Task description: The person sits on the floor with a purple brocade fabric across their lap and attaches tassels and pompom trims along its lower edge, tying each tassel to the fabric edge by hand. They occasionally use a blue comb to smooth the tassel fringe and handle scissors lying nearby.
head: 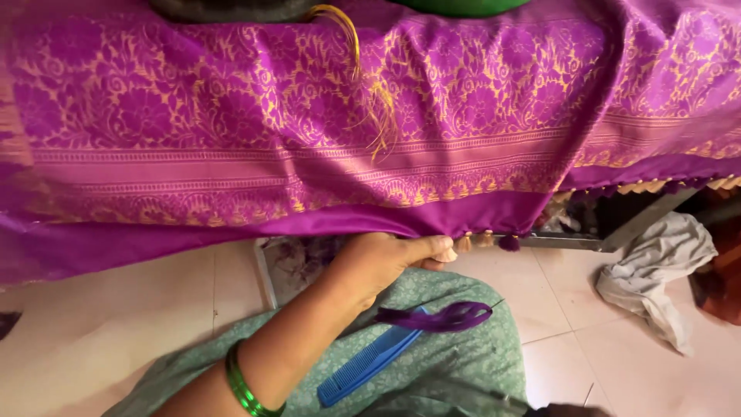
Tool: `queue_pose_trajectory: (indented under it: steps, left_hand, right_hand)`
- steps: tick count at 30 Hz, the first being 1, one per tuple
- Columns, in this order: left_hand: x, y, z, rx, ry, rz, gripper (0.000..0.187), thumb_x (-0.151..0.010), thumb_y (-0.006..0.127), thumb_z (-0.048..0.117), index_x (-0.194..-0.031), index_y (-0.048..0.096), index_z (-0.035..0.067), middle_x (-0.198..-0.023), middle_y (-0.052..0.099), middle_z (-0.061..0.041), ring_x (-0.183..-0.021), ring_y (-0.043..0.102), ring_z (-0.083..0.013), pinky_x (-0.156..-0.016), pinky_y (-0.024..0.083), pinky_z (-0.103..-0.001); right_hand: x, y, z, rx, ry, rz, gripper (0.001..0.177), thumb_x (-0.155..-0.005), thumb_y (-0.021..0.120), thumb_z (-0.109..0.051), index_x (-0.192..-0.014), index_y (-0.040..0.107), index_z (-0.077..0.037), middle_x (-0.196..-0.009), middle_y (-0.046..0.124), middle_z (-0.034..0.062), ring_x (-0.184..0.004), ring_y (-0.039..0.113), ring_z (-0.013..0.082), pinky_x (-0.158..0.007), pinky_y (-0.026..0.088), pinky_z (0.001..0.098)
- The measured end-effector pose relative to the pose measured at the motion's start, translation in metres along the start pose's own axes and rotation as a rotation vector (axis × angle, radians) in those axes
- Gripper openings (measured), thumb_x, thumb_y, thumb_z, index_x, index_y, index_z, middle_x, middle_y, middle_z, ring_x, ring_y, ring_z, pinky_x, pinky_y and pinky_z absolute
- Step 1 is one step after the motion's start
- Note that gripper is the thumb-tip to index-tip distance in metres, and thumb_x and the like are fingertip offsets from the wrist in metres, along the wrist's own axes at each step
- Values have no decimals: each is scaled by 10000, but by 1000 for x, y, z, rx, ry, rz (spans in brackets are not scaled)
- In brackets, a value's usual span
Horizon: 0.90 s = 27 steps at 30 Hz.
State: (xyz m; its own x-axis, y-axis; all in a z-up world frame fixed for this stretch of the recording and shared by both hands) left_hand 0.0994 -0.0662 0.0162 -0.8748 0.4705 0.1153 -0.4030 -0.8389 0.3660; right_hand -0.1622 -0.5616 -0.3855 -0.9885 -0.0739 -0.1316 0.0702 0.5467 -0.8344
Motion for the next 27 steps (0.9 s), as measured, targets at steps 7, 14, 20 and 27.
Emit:
queue_pose_trajectory:
  steps: [7, 14, 20, 27]
  left_hand:
    - [6, 14, 12, -227, -10, -83, 279, -800, 824, 200, -985, 808, -8, -910, 802, -107, -801, 747, -199, -786, 591, -320]
    - [8, 15, 18, -351, -34, -63, 282, -759, 843, 207, -958, 798, 13, -895, 795, -104, -785, 737, -196, -776, 586, -326]
    - [1, 12, 7, -300, -33, -95, 271, -782, 814, 218, -954, 793, 10, -886, 792, -124, -780, 749, -216, -770, 615, -360]
    - [9, 9, 26, -429, 52, -31, 315, -788, 823, 257, -1007, 797, 31, -975, 809, -100, -886, 737, -222, -818, 569, -342]
  right_hand:
    - [-112, -203, -158, -84, 11, -279, 615, -799, 874, -261, -1318, 631, -36, -1176, 707, 108, -1114, 683, 223, -1000, 510, 371]
    - [-175, -231, -336, 3, 242, -352, 600, -775, 903, -272, -1283, 659, -65, -970, 635, 75, -879, 658, 187, -830, 571, 352]
    - [-183, -206, -332, 196, 232, -624, 433, -773, 954, -261, -963, 640, -33, -706, 542, 37, -718, 505, 135, -671, 462, 318]
    - [-152, -170, -387, 242, 510, -793, 375, -820, 810, -152, -1190, 773, -200, -811, 791, 3, -755, 737, 77, -736, 560, 255]
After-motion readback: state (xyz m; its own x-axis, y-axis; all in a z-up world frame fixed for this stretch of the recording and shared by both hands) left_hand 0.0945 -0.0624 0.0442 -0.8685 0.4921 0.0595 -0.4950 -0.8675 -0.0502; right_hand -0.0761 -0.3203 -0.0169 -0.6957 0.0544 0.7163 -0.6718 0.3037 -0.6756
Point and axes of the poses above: each hand's wrist, its own x-axis away from the middle knuckle, its own y-axis out of the palm, z = x × y, the point moved 10 cm from there along -x, towards the middle knuckle
